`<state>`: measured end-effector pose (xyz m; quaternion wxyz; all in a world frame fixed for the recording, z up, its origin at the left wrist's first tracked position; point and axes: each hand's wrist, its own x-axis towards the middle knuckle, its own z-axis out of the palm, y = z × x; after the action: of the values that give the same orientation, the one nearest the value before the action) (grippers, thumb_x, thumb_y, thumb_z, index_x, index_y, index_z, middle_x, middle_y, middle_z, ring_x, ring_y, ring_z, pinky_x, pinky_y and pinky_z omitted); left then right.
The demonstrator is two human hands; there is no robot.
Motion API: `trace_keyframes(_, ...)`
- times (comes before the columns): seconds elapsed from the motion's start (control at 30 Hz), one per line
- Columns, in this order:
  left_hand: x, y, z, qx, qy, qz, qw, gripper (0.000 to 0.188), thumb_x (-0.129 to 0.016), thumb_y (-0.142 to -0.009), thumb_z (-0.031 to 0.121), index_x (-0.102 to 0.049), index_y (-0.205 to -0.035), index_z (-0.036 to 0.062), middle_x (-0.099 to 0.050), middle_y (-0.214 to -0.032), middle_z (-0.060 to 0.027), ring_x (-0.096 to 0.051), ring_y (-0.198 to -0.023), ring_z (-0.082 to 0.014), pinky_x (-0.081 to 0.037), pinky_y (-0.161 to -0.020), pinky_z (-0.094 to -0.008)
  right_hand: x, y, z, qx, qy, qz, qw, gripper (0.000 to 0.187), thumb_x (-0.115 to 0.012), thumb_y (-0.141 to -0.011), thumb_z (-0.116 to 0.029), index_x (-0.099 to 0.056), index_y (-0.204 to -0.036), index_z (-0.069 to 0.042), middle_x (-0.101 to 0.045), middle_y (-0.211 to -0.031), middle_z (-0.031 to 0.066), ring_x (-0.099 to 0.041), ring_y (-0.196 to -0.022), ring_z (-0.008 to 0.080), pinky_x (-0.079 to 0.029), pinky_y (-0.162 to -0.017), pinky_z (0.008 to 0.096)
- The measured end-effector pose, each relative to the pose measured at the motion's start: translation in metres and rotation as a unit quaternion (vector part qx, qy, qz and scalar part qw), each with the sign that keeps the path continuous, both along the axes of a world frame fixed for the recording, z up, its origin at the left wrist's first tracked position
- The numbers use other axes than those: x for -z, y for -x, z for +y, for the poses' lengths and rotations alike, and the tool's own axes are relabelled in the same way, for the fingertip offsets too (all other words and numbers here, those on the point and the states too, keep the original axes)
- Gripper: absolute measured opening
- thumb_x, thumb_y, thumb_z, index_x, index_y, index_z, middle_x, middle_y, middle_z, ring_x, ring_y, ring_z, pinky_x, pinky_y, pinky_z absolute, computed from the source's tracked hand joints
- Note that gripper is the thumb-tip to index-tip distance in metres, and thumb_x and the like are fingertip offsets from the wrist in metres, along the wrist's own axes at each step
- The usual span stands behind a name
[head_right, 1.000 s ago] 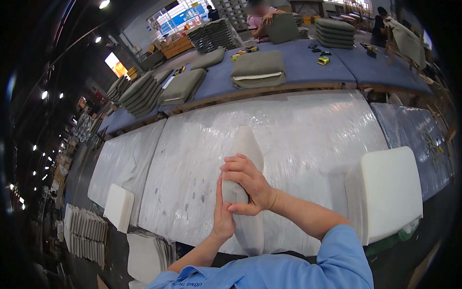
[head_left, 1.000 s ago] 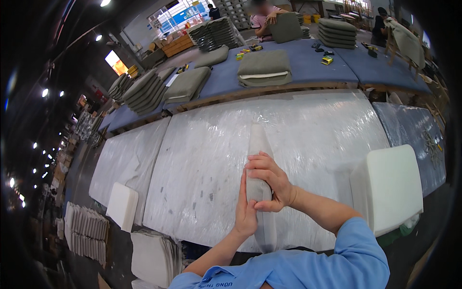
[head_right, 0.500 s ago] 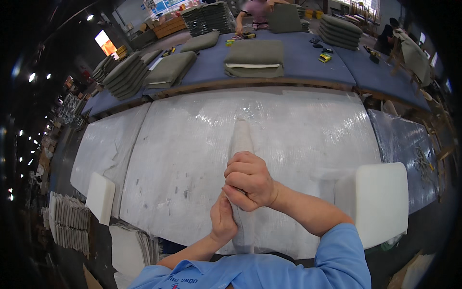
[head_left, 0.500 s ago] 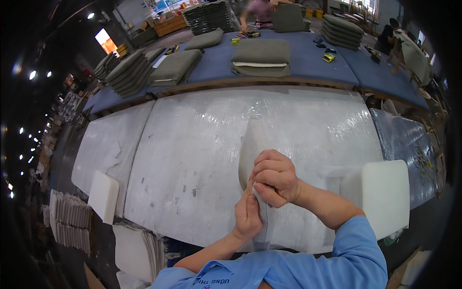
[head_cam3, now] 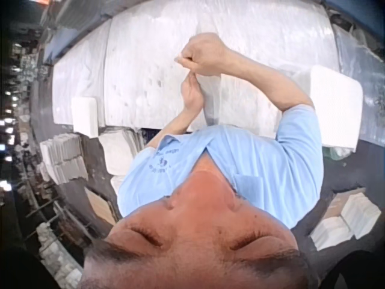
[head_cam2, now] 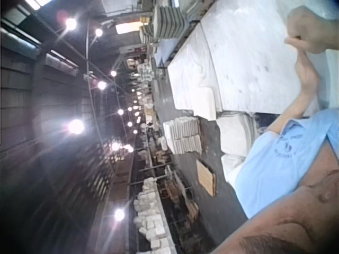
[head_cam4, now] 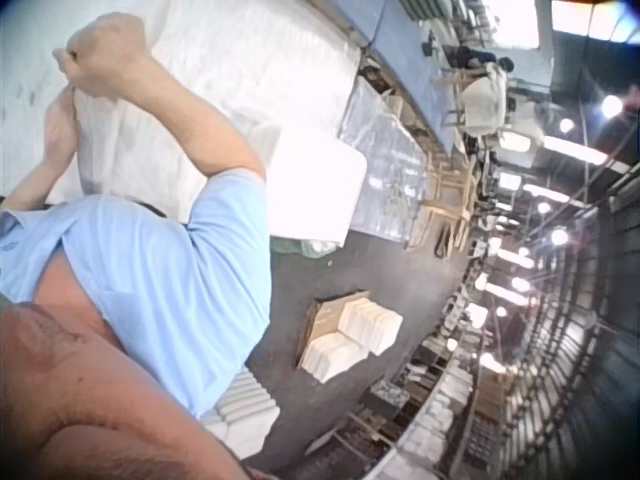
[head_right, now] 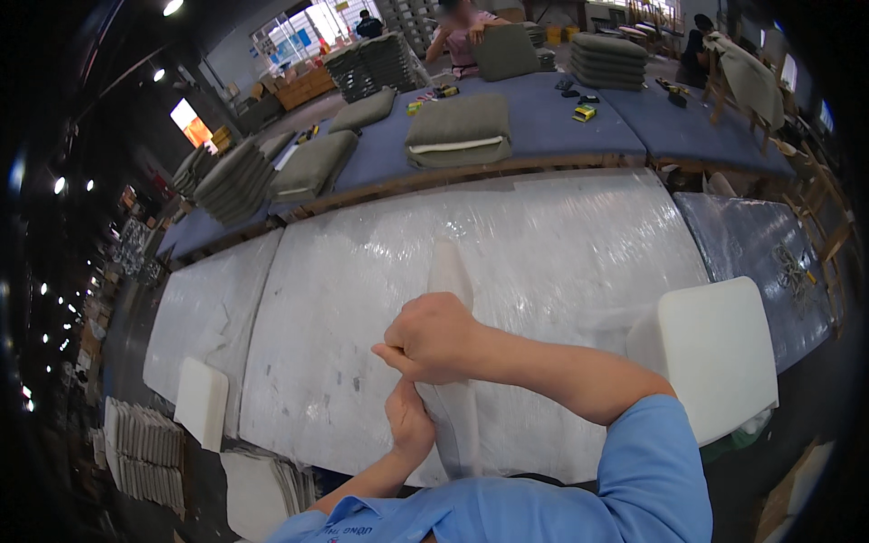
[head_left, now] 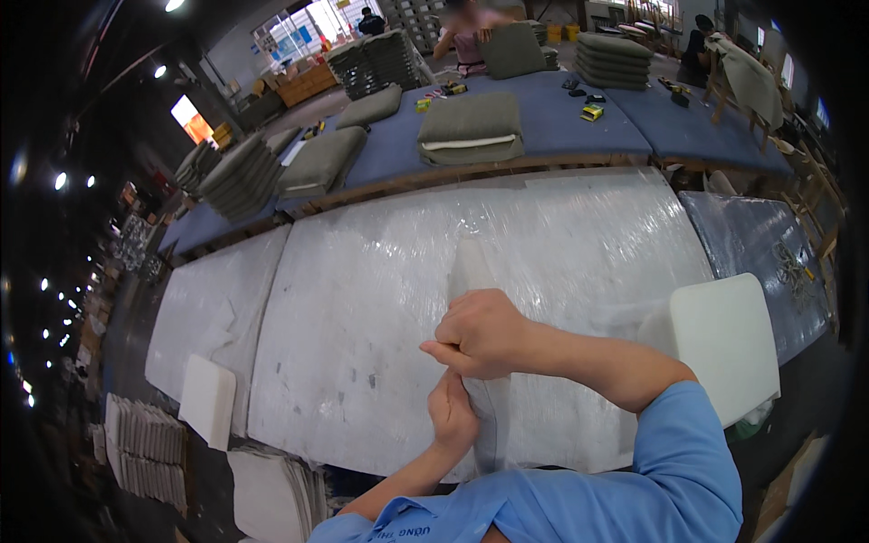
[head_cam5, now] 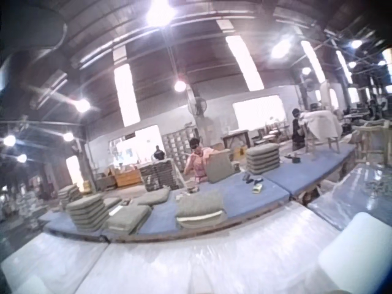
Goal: The person inserts a rectangular foam cushion into a light gray fabric cover, then repeatedly folds, rolls, and tucks the cover to enclose the foam. The person works at a table in a workshop, handling the cushion and cover by hand.
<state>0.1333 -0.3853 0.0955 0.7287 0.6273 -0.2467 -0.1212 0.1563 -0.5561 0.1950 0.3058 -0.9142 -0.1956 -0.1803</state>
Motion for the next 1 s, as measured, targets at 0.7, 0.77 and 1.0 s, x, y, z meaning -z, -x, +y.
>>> trace_keyframes(0.7,-0.026,-0.016,0.018,-0.040,-0.128,-0.132,0.982,0.070,-0.071,-0.089,0.010,-0.040,-0.148,-0.0114,-0.060,-0.132,-0.0259,-0.063,-0.120,-0.0292,-0.050,-0.102,-0.0377,0.081,-0.054,-0.003,-0.109,-0.278,-0.254,0.920,0.052,-0.057,-0.094,-0.052,-0.070,-0.104,-0.003,-0.068,-0.105,0.0148,-0.064,-0.096,0.0326,-0.048,-0.091,0.0429)
trace_keyframes(0.77,-0.022,-0.019,0.020,-0.032,-0.111,-0.113,0.987,0.061,-0.071,-0.089,0.009,-0.047,-0.142,-0.0109,-0.064,-0.124,-0.0226,-0.065,-0.112,-0.0264,-0.051,-0.097,-0.0363,0.073,-0.062,-0.004,-0.115,-0.248,-0.261,0.926,0.040,-0.062,-0.090,-0.044,-0.068,-0.093,-0.004,-0.066,-0.093,0.0131,-0.062,-0.085,0.0317,-0.048,-0.078,0.0409)
trace_keyframes(1.0,-0.011,-0.017,0.023,-0.010,-0.049,-0.072,0.996,0.049,-0.069,-0.091,0.010,-0.053,-0.133,-0.0089,-0.067,-0.113,-0.0174,-0.066,-0.103,-0.0229,-0.052,-0.092,-0.0346,0.048,-0.067,-0.003,-0.151,-0.169,-0.165,0.960,0.030,-0.064,-0.087,-0.021,-0.051,-0.064,-0.006,-0.050,-0.062,0.0091,-0.048,-0.056,0.0278,-0.041,-0.057,0.0399)
